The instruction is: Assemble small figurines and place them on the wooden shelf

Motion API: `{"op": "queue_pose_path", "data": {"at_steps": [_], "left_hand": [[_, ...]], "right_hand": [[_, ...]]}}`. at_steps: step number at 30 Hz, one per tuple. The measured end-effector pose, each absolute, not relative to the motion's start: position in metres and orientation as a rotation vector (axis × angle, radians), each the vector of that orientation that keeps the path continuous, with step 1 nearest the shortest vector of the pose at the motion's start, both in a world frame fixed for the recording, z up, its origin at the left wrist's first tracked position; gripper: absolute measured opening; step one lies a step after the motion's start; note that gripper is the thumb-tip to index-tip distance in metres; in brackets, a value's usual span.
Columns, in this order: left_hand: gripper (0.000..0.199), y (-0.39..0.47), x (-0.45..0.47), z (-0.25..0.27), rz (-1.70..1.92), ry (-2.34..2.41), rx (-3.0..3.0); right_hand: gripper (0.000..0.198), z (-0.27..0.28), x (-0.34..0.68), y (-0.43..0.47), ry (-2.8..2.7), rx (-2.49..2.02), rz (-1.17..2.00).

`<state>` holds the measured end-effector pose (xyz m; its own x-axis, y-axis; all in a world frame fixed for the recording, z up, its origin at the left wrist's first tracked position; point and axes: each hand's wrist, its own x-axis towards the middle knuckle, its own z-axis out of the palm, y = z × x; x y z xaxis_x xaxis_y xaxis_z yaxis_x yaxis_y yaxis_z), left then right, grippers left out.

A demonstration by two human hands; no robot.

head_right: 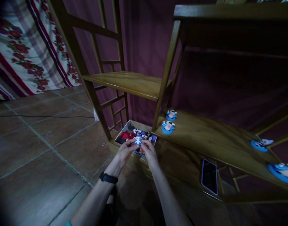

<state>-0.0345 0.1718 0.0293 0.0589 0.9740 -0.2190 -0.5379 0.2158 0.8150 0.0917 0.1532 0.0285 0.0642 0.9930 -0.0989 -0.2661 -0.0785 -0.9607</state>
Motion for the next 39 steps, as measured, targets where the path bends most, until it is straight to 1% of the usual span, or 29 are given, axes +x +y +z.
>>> {"op": "queue_pose_path", "data": {"at_steps": [3, 6, 8, 13, 18, 24, 34, 39], "left_hand": [[0.047, 0.164, -0.035, 0.029, 1.296, 0.924, 0.694], [0.049, 0.155, -0.035, 0.029, 1.287, 0.927, 0.715], [0.049, 0.145, -0.036, 0.029, 1.243, 0.915, 0.715], [0.046, 0.107, -0.039, 0.030, 1.095, 0.854, 0.704], [0.043, 0.073, -0.037, 0.032, 1.065, 0.851, 0.721], [0.040, 0.051, -0.028, 0.027, 1.110, 0.922, 0.898], [0.035, 0.039, -0.016, 0.003, 1.060, 0.969, 0.965], [0.036, 0.030, -0.018, 0.005, 1.161, 1.017, 0.893]], "right_hand": [[0.035, 0.035, 0.089, 0.140, -0.946, -1.107, 1.336], [0.038, 0.038, 0.091, 0.126, -0.943, -1.120, 1.360], [0.039, 0.038, 0.096, 0.113, -0.917, -1.106, 1.386], [0.033, 0.029, 0.110, 0.074, -0.796, -1.074, 1.451], [0.039, 0.018, 0.109, 0.042, -0.700, -1.082, 1.504], [0.044, 0.010, 0.111, 0.018, -0.746, -1.151, 1.457], [0.024, -0.007, 0.111, 0.016, -0.846, -1.383, 1.253], [0.023, -0.007, 0.107, 0.014, -0.836, -1.362, 1.276]]}}
